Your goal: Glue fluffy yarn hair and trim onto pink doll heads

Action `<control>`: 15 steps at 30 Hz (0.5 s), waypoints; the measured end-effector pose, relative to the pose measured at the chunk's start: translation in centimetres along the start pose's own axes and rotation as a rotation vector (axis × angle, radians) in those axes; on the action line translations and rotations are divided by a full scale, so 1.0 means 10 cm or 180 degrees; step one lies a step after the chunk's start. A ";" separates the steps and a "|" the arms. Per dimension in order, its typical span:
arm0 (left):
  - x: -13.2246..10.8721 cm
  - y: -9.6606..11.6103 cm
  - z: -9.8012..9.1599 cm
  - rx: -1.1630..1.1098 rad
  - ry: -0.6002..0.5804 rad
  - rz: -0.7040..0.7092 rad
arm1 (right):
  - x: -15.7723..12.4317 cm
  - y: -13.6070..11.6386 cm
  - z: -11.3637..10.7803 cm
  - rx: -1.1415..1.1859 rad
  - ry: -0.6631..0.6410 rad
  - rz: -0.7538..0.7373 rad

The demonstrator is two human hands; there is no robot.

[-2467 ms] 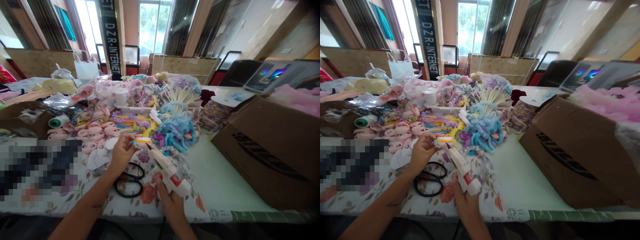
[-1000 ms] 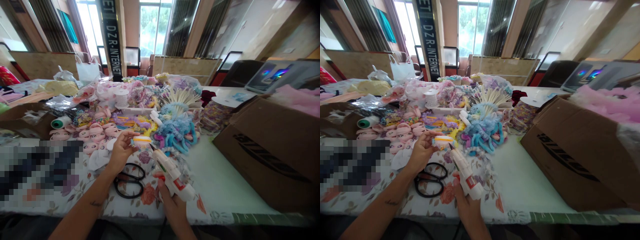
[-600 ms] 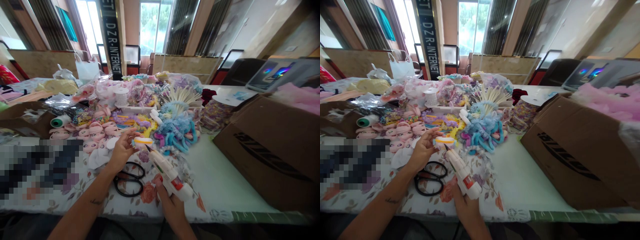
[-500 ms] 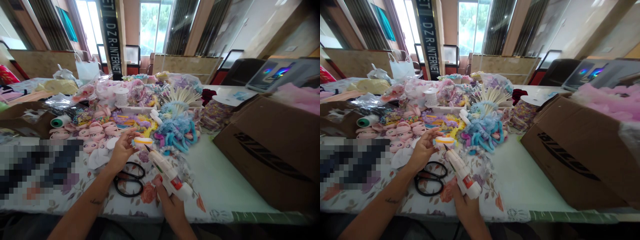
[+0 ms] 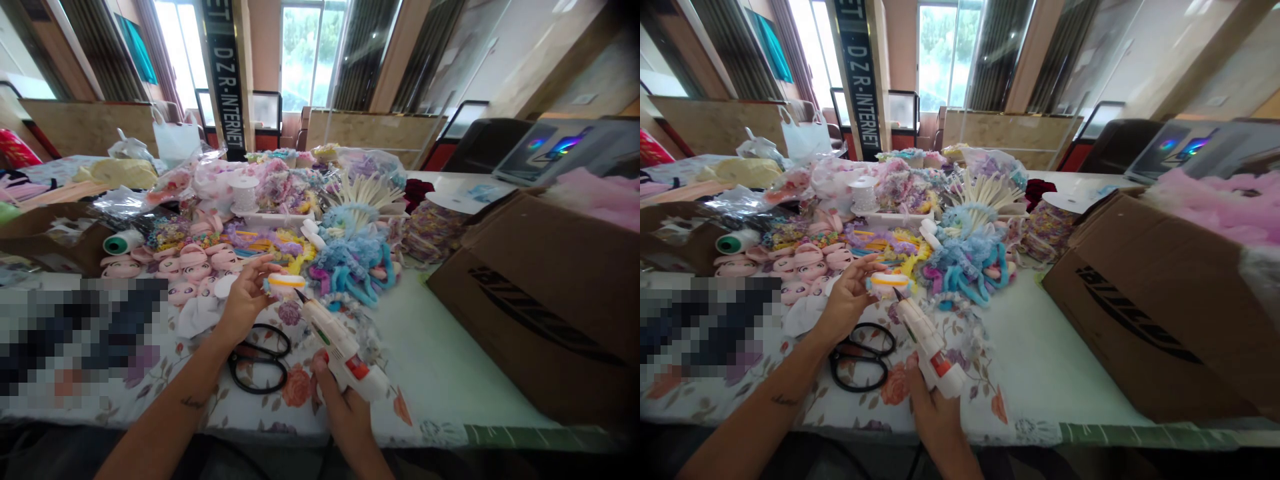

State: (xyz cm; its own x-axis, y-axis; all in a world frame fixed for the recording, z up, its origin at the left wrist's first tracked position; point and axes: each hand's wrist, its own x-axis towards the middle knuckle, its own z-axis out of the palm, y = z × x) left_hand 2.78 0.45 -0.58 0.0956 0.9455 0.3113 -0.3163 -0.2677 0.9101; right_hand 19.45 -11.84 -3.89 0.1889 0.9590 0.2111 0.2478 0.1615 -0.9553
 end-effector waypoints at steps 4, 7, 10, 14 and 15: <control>-0.01 0.01 0.00 -0.0060 0.0002 -0.0015 | 0.00 0.01 0.00 0.0106 -0.0001 0.0048; -0.02 0.05 0.02 -0.0091 0.0032 -0.0058 | 0.00 0.03 0.01 0.0170 0.0034 0.0091; -0.03 0.09 0.04 -0.0125 0.0070 -0.0152 | -0.02 0.10 0.03 0.0213 0.0091 0.0123; -0.03 0.11 0.05 -0.0192 0.0082 -0.0271 | -0.03 0.15 0.04 0.0076 0.0365 0.0012; -0.03 0.10 0.04 -0.0206 0.0083 -0.0286 | -0.03 0.15 0.04 0.0037 0.0414 -0.0027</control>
State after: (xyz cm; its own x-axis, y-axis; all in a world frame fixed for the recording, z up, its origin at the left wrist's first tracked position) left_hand 2.84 -0.17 0.39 0.1019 0.9699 0.2213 -0.3680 -0.1699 0.9142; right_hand 19.35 -11.77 -5.44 0.3085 0.9195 0.2436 0.2389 0.1730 -0.9555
